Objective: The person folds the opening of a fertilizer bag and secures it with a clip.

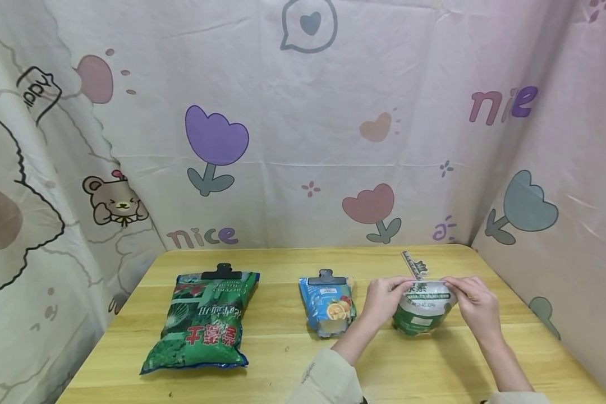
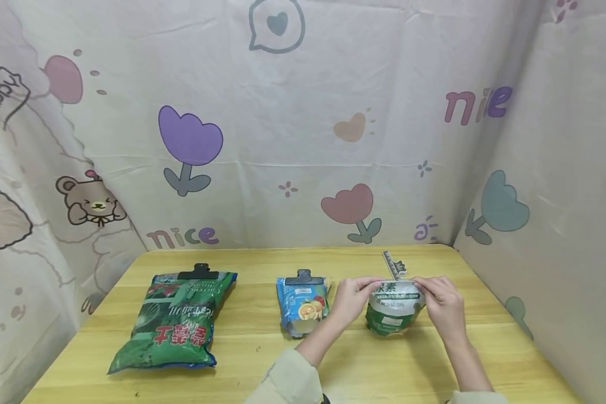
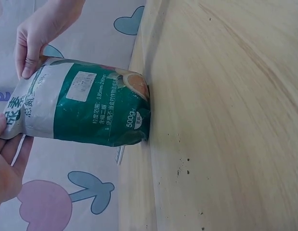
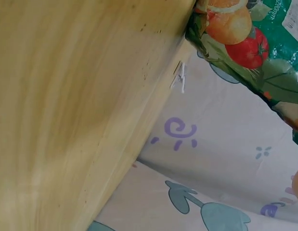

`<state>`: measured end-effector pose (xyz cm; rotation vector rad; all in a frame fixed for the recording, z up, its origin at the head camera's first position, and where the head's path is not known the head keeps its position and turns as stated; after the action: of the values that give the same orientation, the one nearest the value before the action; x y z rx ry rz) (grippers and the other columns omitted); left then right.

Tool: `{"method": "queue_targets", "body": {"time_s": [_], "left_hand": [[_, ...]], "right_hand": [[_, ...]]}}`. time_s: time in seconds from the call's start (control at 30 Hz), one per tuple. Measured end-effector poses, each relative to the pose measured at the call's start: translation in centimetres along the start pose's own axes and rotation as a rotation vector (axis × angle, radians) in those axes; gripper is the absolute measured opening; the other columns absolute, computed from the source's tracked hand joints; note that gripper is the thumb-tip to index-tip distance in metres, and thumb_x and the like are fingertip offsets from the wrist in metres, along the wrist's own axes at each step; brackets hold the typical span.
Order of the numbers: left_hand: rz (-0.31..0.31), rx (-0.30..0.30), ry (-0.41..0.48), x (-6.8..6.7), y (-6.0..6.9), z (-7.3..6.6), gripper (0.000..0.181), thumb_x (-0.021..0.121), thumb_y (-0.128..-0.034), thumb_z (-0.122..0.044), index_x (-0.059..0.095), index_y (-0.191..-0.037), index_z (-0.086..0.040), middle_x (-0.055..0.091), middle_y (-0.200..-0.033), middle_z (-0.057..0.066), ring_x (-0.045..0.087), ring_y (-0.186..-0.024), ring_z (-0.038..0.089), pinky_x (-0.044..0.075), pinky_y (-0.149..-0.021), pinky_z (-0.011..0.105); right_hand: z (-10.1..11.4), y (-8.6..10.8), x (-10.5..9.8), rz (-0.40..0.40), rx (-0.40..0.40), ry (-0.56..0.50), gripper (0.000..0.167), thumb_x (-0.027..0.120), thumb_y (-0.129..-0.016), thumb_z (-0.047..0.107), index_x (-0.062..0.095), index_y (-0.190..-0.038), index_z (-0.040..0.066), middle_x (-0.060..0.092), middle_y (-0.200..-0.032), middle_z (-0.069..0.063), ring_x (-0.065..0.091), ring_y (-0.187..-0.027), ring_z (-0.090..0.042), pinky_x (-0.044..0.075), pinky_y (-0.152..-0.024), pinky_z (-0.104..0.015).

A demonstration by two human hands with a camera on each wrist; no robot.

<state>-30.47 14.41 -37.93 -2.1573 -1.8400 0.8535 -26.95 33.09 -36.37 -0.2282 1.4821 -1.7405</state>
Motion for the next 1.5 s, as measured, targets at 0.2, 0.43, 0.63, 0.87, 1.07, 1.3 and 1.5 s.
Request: {"method": "queue_targets", "body": {"time_s": [0.2, 0.43, 0.63, 0.87, 1.07, 1.3, 1.5], "left_hand": [[0.020, -0.038, 0.080, -0.2, 0.1, 0.5, 0.021, 0.059, -0.0896, -0.026, 0.073, -0.098, -0.012, 0.068, -0.095, -0.006, 0.059, -0.092, 0.000, 0.046, -0.075, 0.014], [0.028, -0.068, 0.128, -0.4, 0.1, 0.7, 0.021, 0.060, -0.0892, -0.025, 0.073, -0.097, -0.010, 0.068, -0.094, -0.007, 0.058, -0.092, -0.001, 0.046, -0.075, 0.015], [0.014, -0.080, 0.097, -0.4, 0.1, 0.5, 0.020, 0.061, -0.0882, -0.024, 0.074, -0.096, -0.012, 0.068, -0.094, -0.006, 0.058, -0.092, -0.001, 0.046, -0.075, 0.015], [0.031, -0.071, 0.126, -0.3, 0.3, 0.6, 0.020, 0.060, -0.0890, -0.025, 0.073, -0.098, -0.012, 0.068, -0.094, -0.007, 0.058, -0.090, -0.002, 0.047, -0.072, 0.015], [0.049, -0.108, 0.187, -0.4, 0.6, 1.1, 0.019, 0.063, -0.0876, -0.023, 0.073, -0.099, -0.012, 0.068, -0.091, -0.008, 0.059, -0.087, -0.002, 0.047, -0.070, 0.015], [0.019, -0.107, 0.165, -0.6, 0.6, 1.1, 0.017, 0.064, -0.0863, -0.023, 0.074, -0.096, -0.013, 0.068, -0.091, -0.009, 0.058, -0.092, -0.001, 0.047, -0.075, 0.017], [0.042, -0.101, 0.021, -0.6, 0.3, 0.4, 0.014, 0.066, -0.0861, -0.019, 0.073, -0.096, -0.012, 0.069, -0.086, -0.007, 0.058, -0.077, -0.002, 0.047, -0.064, 0.014]], "right_hand": [[-0.8, 0.0, -0.3, 0.082, 0.075, -0.082, 0.023, 0.069, -0.069, -0.018, 0.068, -0.085, -0.002, 0.064, -0.082, -0.005, 0.050, -0.082, 0.003, 0.036, -0.075, -0.008], [-1.9, 0.3, -0.5, 0.109, 0.139, -0.146, 0.017, 0.063, -0.080, -0.011, 0.070, -0.090, 0.001, 0.065, -0.089, 0.002, 0.053, -0.089, 0.007, 0.036, -0.079, -0.007], [-0.7, -0.3, -1.0, 0.004, 0.080, -0.060, 0.022, 0.068, -0.065, -0.023, 0.070, -0.079, -0.006, 0.067, -0.080, 0.004, 0.053, -0.082, 0.012, 0.039, -0.072, -0.004], [-1.6, 0.5, -0.7, -0.014, 0.159, -0.181, 0.016, 0.067, -0.074, -0.014, 0.071, -0.085, -0.002, 0.068, -0.085, 0.005, 0.055, -0.085, 0.008, 0.040, -0.074, -0.006], [-6.6, 3.1, 0.0, 0.105, 0.404, -0.344, 0.016, 0.057, -0.090, 0.003, 0.066, -0.103, -0.002, 0.067, -0.098, -0.001, 0.059, -0.088, -0.004, 0.044, -0.074, -0.010], [-14.9, 6.5, 1.9, 0.014, 0.415, -0.208, 0.015, 0.062, -0.089, 0.013, 0.070, -0.100, 0.006, 0.067, -0.093, -0.005, 0.061, -0.082, -0.007, 0.045, -0.072, -0.011], [-7.2, 3.3, 0.2, 0.094, 0.320, -0.143, 0.013, 0.062, -0.087, 0.003, 0.067, -0.099, 0.002, 0.065, -0.094, -0.006, 0.055, -0.090, -0.003, 0.037, -0.080, -0.008]]}}
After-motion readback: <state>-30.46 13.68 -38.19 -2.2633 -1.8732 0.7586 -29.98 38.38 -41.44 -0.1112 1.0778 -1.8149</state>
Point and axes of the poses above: each hand's wrist, its own y-axis away from the middle knuckle, its own x-axis out of the palm, z = x × y, the point moved 5 cm from there along -y, towards the middle knuckle
